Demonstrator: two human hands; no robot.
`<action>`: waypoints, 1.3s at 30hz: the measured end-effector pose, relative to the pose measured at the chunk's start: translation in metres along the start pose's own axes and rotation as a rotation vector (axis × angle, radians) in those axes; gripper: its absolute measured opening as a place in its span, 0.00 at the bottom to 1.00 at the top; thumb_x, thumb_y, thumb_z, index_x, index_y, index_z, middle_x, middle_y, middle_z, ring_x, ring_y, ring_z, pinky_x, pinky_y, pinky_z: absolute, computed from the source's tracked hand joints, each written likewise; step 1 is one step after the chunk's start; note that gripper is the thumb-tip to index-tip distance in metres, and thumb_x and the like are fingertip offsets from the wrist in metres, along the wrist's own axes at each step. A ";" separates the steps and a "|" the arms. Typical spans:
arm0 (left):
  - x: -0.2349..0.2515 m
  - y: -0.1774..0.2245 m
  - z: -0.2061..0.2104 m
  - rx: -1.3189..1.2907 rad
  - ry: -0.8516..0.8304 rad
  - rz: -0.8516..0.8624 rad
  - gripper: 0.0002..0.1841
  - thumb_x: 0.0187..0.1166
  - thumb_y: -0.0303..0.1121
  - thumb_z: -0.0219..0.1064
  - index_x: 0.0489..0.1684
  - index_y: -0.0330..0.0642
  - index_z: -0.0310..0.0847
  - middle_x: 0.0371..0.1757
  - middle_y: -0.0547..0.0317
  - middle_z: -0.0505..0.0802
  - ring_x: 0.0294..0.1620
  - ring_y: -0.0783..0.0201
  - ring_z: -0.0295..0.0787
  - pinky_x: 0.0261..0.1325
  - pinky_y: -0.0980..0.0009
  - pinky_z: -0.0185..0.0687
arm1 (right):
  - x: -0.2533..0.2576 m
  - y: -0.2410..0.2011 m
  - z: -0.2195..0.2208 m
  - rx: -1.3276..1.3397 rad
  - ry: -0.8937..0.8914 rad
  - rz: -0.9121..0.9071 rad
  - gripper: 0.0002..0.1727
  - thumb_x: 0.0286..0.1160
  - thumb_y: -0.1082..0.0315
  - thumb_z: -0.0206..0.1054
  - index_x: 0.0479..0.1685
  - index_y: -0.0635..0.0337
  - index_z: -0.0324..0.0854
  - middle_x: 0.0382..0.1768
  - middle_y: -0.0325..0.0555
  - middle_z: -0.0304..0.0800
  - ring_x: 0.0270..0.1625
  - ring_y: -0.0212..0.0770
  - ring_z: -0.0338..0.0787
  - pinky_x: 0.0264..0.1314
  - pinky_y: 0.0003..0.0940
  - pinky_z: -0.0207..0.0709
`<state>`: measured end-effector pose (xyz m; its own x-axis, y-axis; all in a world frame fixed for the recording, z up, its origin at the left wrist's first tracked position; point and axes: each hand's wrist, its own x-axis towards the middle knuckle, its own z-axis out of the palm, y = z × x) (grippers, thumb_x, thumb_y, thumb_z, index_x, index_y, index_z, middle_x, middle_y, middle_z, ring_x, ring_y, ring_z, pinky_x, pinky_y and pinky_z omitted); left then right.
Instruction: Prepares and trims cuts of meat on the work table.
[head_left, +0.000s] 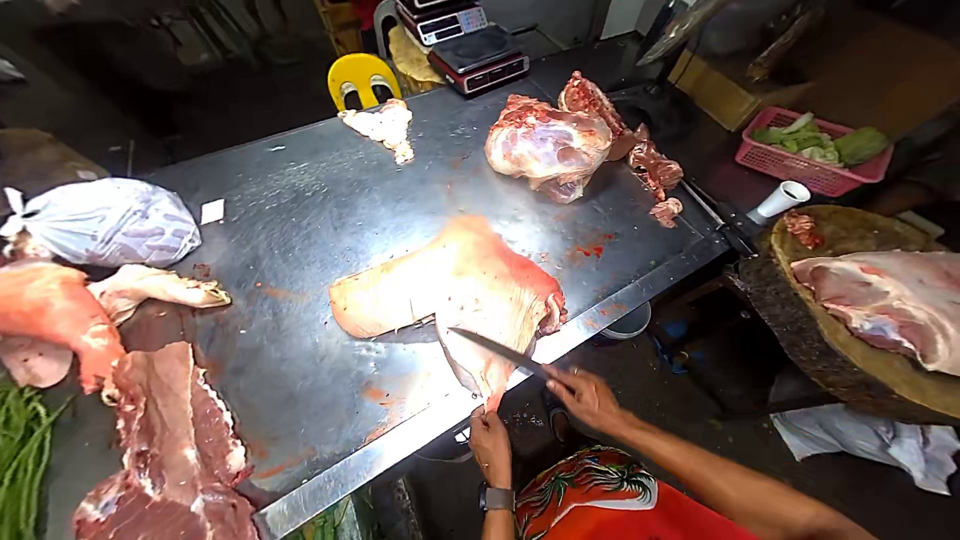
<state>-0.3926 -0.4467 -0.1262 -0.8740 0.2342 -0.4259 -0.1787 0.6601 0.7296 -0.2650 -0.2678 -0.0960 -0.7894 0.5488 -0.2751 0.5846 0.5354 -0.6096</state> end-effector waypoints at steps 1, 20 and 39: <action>0.002 0.003 -0.003 -0.011 -0.017 -0.010 0.15 0.88 0.32 0.57 0.57 0.32 0.85 0.39 0.40 0.92 0.41 0.46 0.90 0.50 0.44 0.84 | -0.013 0.002 0.018 0.053 0.005 0.015 0.27 0.88 0.40 0.53 0.82 0.31 0.77 0.51 0.55 0.93 0.52 0.54 0.91 0.61 0.54 0.83; 0.041 0.020 -0.033 -0.030 -0.106 -0.047 0.18 0.89 0.34 0.52 0.25 0.35 0.75 0.14 0.58 0.74 0.12 0.63 0.68 0.18 0.64 0.69 | -0.026 0.032 0.041 0.142 0.147 0.170 0.28 0.88 0.37 0.48 0.85 0.24 0.72 0.54 0.57 0.91 0.52 0.57 0.91 0.57 0.57 0.83; 0.049 0.125 0.013 1.235 -0.252 0.503 0.26 0.83 0.49 0.60 0.73 0.42 0.79 0.69 0.43 0.88 0.58 0.45 0.92 0.55 0.46 0.88 | -0.022 0.015 0.030 0.325 0.176 0.180 0.29 0.89 0.39 0.48 0.83 0.33 0.76 0.63 0.47 0.93 0.64 0.48 0.91 0.73 0.51 0.79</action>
<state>-0.4518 -0.3437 -0.0628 -0.5943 0.6727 -0.4407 0.7676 0.6380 -0.0613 -0.2445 -0.2913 -0.1207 -0.6195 0.7319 -0.2839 0.5983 0.2061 -0.7743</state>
